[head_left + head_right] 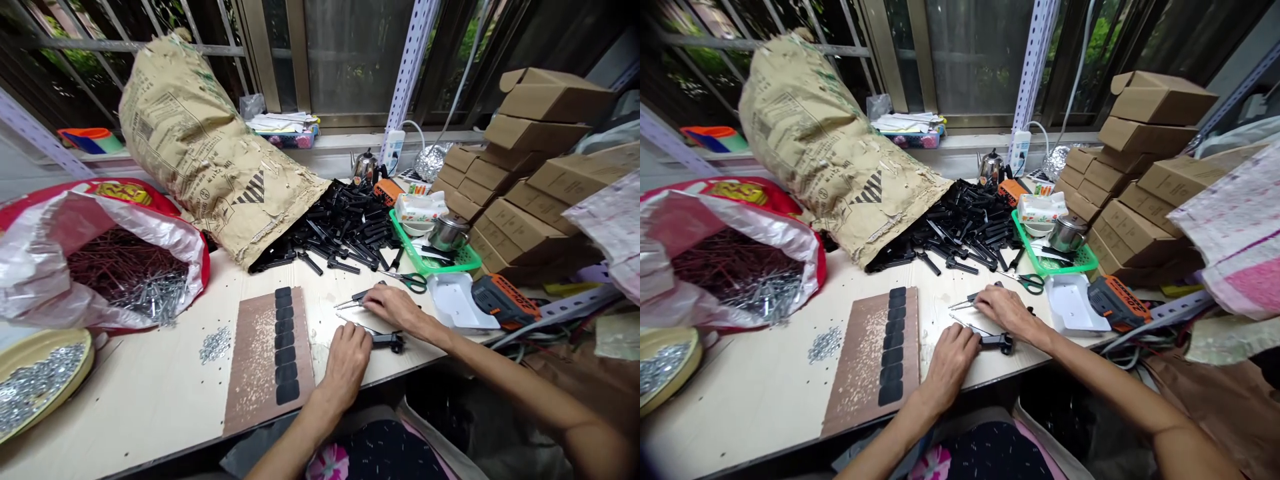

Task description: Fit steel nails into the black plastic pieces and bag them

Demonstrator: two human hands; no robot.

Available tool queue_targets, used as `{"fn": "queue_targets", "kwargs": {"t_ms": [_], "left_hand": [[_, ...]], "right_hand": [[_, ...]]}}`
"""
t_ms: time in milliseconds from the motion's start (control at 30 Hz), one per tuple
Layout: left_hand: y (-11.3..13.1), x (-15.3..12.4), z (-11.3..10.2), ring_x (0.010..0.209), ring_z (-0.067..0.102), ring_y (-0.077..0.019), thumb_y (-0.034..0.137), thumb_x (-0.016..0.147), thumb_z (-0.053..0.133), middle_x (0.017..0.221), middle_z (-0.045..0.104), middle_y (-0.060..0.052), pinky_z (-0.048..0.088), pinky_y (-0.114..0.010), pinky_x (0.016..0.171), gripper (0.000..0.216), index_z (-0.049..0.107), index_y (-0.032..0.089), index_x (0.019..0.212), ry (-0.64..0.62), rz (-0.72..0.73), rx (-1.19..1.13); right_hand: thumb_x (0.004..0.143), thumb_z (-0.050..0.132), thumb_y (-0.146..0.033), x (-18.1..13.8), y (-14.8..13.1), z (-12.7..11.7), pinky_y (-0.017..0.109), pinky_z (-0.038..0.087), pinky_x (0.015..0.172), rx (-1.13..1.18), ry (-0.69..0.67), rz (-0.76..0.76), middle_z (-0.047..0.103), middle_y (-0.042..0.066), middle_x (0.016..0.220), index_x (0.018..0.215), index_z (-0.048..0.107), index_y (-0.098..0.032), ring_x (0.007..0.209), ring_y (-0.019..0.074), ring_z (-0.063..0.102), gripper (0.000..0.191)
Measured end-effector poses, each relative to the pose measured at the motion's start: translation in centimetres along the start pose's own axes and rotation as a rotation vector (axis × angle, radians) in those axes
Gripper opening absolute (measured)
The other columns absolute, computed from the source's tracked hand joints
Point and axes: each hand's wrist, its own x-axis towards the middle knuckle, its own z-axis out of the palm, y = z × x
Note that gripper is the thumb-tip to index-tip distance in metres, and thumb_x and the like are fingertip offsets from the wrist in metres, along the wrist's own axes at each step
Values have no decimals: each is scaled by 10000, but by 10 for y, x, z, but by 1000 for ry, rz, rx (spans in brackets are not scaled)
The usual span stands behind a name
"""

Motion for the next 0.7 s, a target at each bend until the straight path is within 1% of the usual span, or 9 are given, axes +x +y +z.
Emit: {"fn": "queue_targets", "kwargs": {"t_ms": [67, 133, 233, 333, 400, 467, 567, 633, 700], "left_hand": [[2, 3, 3, 820, 479, -230, 120, 862, 479, 879, 570, -70, 427, -367, 704, 132, 578, 150, 943, 10, 8, -21], [4, 5, 5, 838, 487, -234, 130, 854, 501, 906, 576, -81, 443, -374, 715, 184, 570, 146, 1024, 29, -14, -55], [6, 3, 1, 864, 507, -240, 155, 840, 538, 961, 591, -100, 466, -387, 725, 288, 549, 155, 1129, 60, -62, -148], [1, -3, -12, 874, 534, -225, 182, 866, 506, 963, 610, -99, 478, -372, 736, 246, 591, 185, 1096, 150, -139, -356], [-9, -7, -24, 890, 557, -214, 216, 880, 489, 948, 624, -92, 476, -358, 769, 227, 631, 202, 1056, 253, -260, -565], [-25, -9, -33, 905, 585, -215, 284, 867, 522, 952, 643, -91, 472, -345, 791, 226, 663, 208, 1027, 346, -492, -809], [-52, -3, -39, 890, 621, -227, 431, 800, 597, 984, 663, -118, 484, -330, 753, 350, 667, 177, 1030, 414, -920, -1282], [-70, 5, -38, 907, 627, -223, 471, 743, 651, 1022, 660, -138, 483, -316, 764, 395, 672, 141, 958, 426, -1001, -1623], [-86, 11, -37, 932, 621, -201, 449, 684, 713, 1051, 654, -128, 473, -285, 788, 368, 666, 132, 865, 520, -990, -1804]], "right_hand": [[896, 502, -318, 1, -2, -3, 242, 420, 703, -68, -49, 22, 662, 8, 875, 872, 676, -237, 817, 150, 604, 194], [915, 468, -358, 11, -5, -7, 238, 414, 704, -126, -29, 43, 663, 10, 905, 896, 672, -240, 839, 151, 604, 237], [939, 422, -344, 44, -9, -10, 229, 408, 726, -218, -14, 113, 653, 33, 955, 946, 661, -222, 888, 154, 604, 269], [908, 475, -279, 79, -7, -1, 244, 407, 713, -281, -40, 201, 641, 88, 992, 930, 661, -169, 900, 192, 608, 217], [881, 511, -247, 92, -7, 7, 254, 407, 693, -284, -37, 229, 632, 125, 1012, 926, 654, -132, 870, 207, 612, 189], [878, 513, -260, 94, -13, 13, 252, 407, 686, -277, -26, 232, 634, 125, 998, 942, 640, -123, 834, 195, 610, 198], [888, 495, -312, 85, -36, 17, 232, 401, 685, -107, 7, 77, 643, 76, 905, 932, 631, -136, 787, 159, 593, 227], [886, 491, -312, 85, -51, 21, 212, 395, 662, 103, -49, -105, 640, 42, 824, 887, 632, -142, 740, 135, 582, 221], [909, 446, -318, 95, -60, 26, 202, 387, 619, 267, -163, -181, 623, 16, 719, 861, 625, -146, 662, 117, 570, 253]]}}
